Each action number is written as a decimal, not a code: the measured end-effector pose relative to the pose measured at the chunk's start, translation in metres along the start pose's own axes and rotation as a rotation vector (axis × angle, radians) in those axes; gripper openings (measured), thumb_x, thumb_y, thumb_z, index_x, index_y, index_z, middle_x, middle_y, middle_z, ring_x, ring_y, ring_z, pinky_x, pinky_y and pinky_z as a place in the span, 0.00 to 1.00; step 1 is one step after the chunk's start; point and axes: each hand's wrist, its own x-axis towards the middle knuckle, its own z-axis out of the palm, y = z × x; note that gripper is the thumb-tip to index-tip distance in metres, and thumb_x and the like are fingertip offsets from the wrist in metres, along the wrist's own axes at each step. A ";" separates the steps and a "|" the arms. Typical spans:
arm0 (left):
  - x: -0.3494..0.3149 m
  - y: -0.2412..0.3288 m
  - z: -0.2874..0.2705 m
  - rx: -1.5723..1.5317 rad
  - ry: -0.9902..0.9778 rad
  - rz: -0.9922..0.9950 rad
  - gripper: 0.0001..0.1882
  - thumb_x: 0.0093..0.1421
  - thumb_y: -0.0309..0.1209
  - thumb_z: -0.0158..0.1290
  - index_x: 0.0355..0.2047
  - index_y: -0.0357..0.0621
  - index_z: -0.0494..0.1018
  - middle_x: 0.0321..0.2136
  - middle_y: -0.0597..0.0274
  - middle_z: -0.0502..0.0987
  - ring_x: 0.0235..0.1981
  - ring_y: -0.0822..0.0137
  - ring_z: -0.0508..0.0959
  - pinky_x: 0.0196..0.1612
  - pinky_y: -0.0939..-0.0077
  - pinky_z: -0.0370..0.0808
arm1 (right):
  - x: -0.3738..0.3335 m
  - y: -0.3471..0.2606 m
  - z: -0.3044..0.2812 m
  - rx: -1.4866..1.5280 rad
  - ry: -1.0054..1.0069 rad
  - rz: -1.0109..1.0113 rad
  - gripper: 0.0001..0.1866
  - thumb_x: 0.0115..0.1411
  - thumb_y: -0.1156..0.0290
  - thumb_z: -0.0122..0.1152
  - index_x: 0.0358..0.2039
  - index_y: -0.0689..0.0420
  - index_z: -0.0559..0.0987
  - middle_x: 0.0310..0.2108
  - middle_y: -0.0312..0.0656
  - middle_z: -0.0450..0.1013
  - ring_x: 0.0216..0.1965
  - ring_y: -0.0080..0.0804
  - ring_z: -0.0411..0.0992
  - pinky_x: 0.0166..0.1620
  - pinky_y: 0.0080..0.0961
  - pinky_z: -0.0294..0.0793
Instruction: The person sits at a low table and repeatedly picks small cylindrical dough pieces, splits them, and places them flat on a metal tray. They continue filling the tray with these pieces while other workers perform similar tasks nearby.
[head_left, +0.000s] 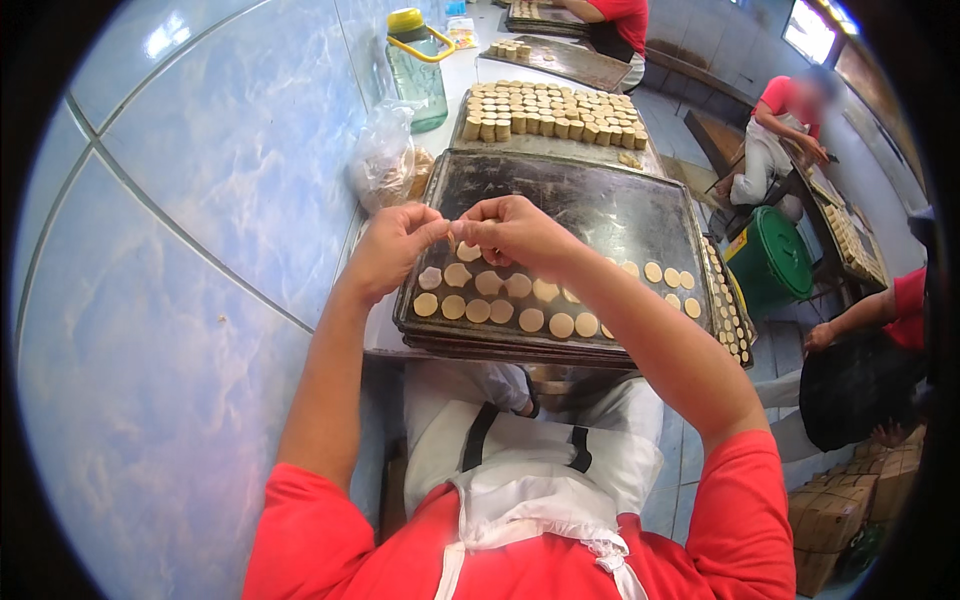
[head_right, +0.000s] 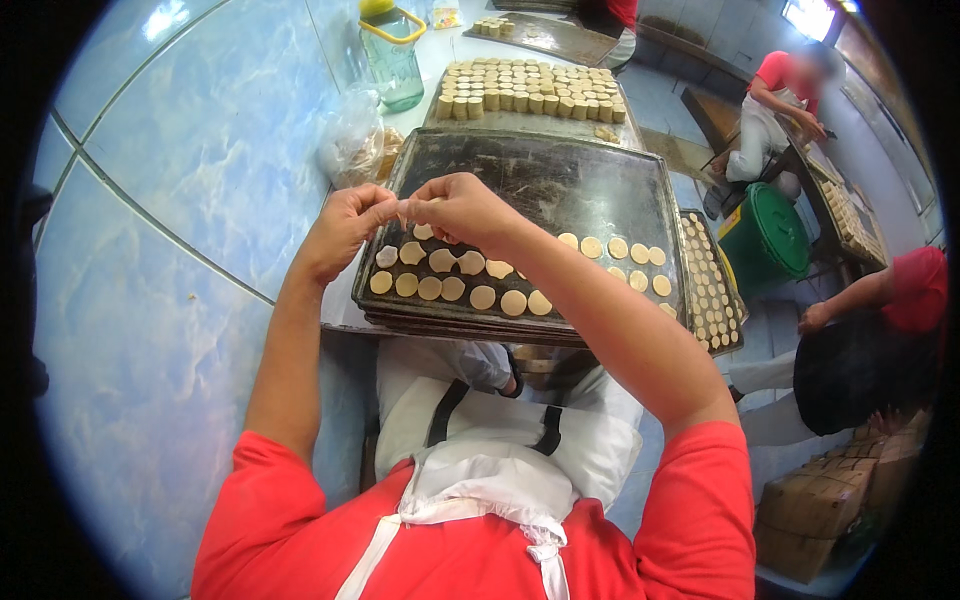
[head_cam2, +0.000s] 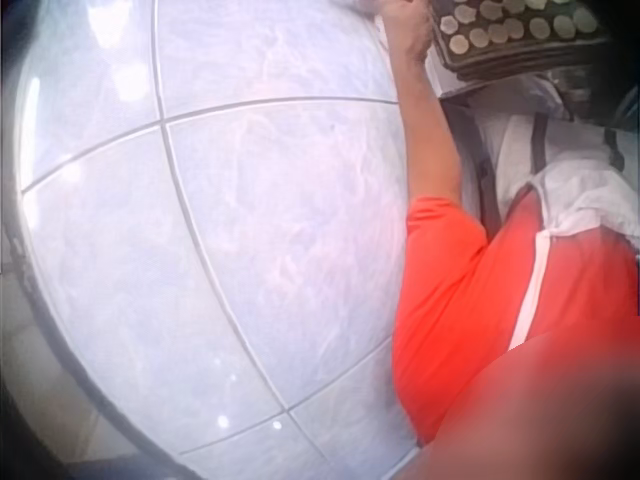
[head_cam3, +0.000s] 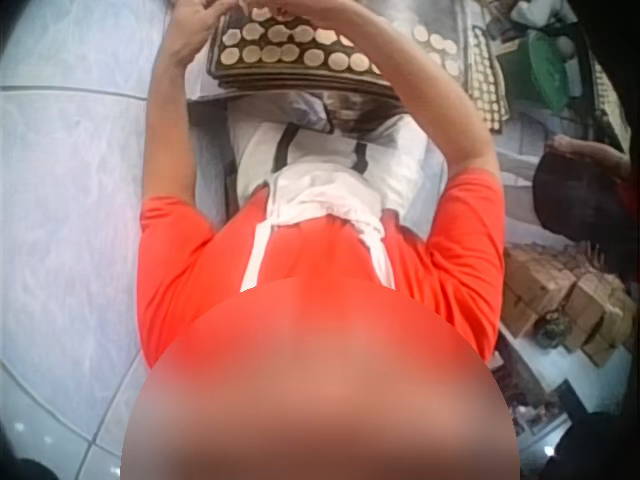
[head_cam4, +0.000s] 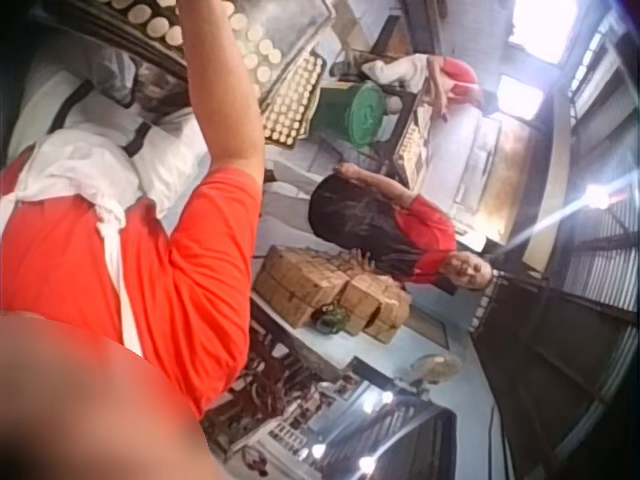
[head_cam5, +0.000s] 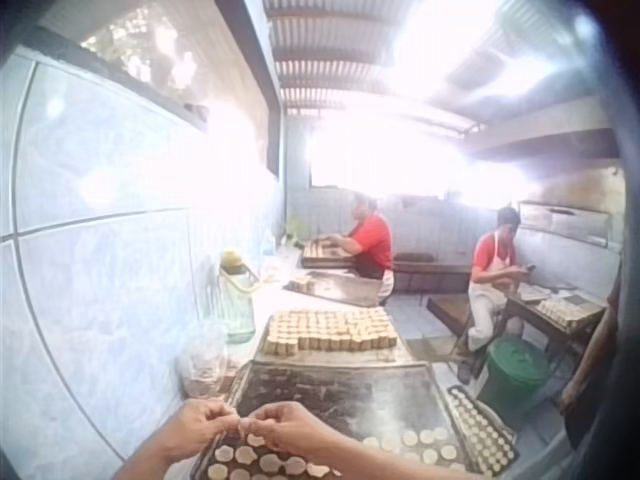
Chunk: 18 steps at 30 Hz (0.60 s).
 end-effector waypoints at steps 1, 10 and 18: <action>0.000 0.001 0.002 -0.071 -0.013 0.003 0.10 0.72 0.37 0.60 0.37 0.46 0.82 0.31 0.76 0.78 0.32 0.84 0.69 0.37 0.82 0.68 | 0.001 0.000 0.002 -0.018 0.021 -0.018 0.12 0.65 0.66 0.70 0.38 0.63 0.84 0.25 0.37 0.75 0.24 0.20 0.71 0.27 0.19 0.70; -0.001 -0.011 0.001 0.745 0.176 -0.009 0.16 0.65 0.40 0.65 0.37 0.37 0.81 0.33 0.65 0.80 0.38 0.71 0.77 0.47 0.73 0.76 | -0.002 -0.006 -0.005 -0.066 0.163 0.051 0.10 0.63 0.68 0.64 0.38 0.62 0.81 0.27 0.41 0.78 0.25 0.23 0.75 0.26 0.20 0.70; 0.044 -0.007 -0.003 0.447 0.040 -0.054 0.18 0.65 0.43 0.65 0.37 0.37 0.83 0.35 0.53 0.83 0.37 0.59 0.81 0.46 0.63 0.78 | 0.012 0.002 -0.025 0.093 0.043 0.017 0.11 0.69 0.66 0.66 0.45 0.59 0.79 0.38 0.38 0.79 0.39 0.27 0.80 0.41 0.22 0.80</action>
